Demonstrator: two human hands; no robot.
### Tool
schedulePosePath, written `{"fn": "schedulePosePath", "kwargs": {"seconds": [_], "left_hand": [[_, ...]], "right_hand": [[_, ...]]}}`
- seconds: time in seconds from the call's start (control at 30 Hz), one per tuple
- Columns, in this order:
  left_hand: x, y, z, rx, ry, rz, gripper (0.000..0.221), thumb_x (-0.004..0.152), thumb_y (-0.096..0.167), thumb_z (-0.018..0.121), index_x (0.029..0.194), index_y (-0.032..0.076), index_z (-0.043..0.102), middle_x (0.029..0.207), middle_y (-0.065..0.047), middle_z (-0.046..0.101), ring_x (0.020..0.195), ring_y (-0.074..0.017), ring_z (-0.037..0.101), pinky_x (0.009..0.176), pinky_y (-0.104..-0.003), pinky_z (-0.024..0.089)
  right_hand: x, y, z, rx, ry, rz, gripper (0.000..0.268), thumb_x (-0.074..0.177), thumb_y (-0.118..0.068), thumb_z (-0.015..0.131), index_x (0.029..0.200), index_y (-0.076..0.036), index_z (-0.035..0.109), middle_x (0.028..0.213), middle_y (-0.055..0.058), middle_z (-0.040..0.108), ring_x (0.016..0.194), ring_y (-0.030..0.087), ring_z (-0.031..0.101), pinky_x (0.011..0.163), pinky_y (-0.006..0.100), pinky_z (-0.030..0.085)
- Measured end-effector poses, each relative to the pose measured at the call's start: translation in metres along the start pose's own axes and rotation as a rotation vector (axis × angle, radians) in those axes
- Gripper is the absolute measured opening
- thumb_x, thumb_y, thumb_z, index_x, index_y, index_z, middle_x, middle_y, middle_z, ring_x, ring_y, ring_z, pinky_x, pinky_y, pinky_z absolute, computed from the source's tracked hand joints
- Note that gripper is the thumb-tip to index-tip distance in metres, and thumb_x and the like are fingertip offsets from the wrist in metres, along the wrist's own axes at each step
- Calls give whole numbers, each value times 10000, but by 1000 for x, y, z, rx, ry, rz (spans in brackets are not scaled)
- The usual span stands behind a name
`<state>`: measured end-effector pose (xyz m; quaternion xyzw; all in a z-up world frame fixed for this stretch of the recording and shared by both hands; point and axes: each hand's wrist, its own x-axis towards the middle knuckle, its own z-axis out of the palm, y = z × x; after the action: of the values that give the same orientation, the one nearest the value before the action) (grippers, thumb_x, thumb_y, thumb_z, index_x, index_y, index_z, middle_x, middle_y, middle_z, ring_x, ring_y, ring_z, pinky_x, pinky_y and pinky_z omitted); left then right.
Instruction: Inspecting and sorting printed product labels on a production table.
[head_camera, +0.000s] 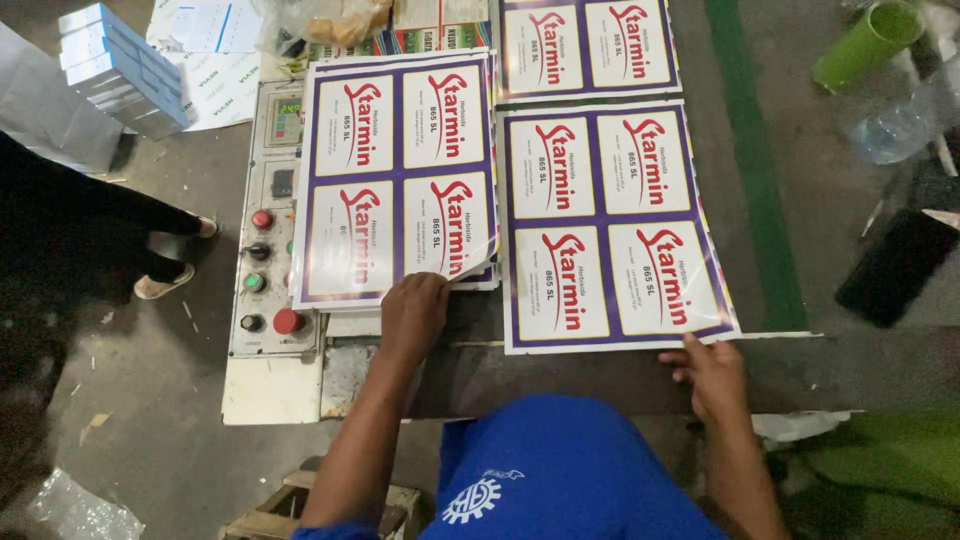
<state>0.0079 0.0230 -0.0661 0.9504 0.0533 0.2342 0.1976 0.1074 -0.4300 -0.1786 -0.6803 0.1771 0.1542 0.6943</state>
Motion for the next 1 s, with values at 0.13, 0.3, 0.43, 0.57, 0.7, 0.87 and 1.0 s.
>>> {"fn": "schedulePosePath", "kwargs": {"seconds": [0.13,0.3,0.43,0.57,0.7,0.87,1.0], "left_hand": [[7,3,-17,-28,-1,-31,77,903,131,726,871,64,705,865,-112,730,845,-327,697,719,-462,543],[24,-4,-41,-139,-17,-289,189,918,220,778,874,38,757,817,-134,731,721,-302,706,620,-430,536],[30,-19,-63,-314,76,-432,170,995,194,692,1017,42,766,892,-114,761,772,-225,759,612,-344,591],[27,-6,-69,-394,291,-363,124,975,119,715,1040,16,738,971,-133,774,842,-240,765,705,-329,630],[19,32,-35,-203,266,171,101,932,45,755,1027,48,723,1058,-138,758,963,-280,765,826,-360,640],[2,98,7,-292,18,349,183,866,71,705,1039,10,709,1118,-153,733,1047,-335,720,868,-432,598],[-15,118,50,-315,-110,470,279,830,153,703,1073,18,699,1138,-143,733,1084,-318,707,891,-431,573]], "right_hand": [[25,-14,23,-47,-38,-61,218,1044,-147,580,1215,-13,601,1002,129,722,753,229,732,525,314,491],[47,-43,46,24,-80,-16,278,1069,-208,591,1264,-11,562,1020,118,710,765,216,722,522,322,487],[29,-54,42,-14,-105,-24,369,1062,-255,544,1366,-48,561,1062,129,742,786,191,709,564,306,510],[14,-44,36,-41,-107,0,459,1034,-240,553,1462,-81,507,1084,153,750,805,196,715,597,303,519],[-13,-44,61,-85,-119,52,426,1020,-216,586,1410,-45,585,1098,163,754,807,198,707,600,296,520],[-28,-37,100,-60,-452,-17,400,1008,-238,582,1359,-49,617,1104,140,764,804,194,724,588,284,526],[-23,-8,109,-10,-683,39,355,967,-267,574,1262,-72,597,1061,70,747,837,192,766,556,313,571]]}}
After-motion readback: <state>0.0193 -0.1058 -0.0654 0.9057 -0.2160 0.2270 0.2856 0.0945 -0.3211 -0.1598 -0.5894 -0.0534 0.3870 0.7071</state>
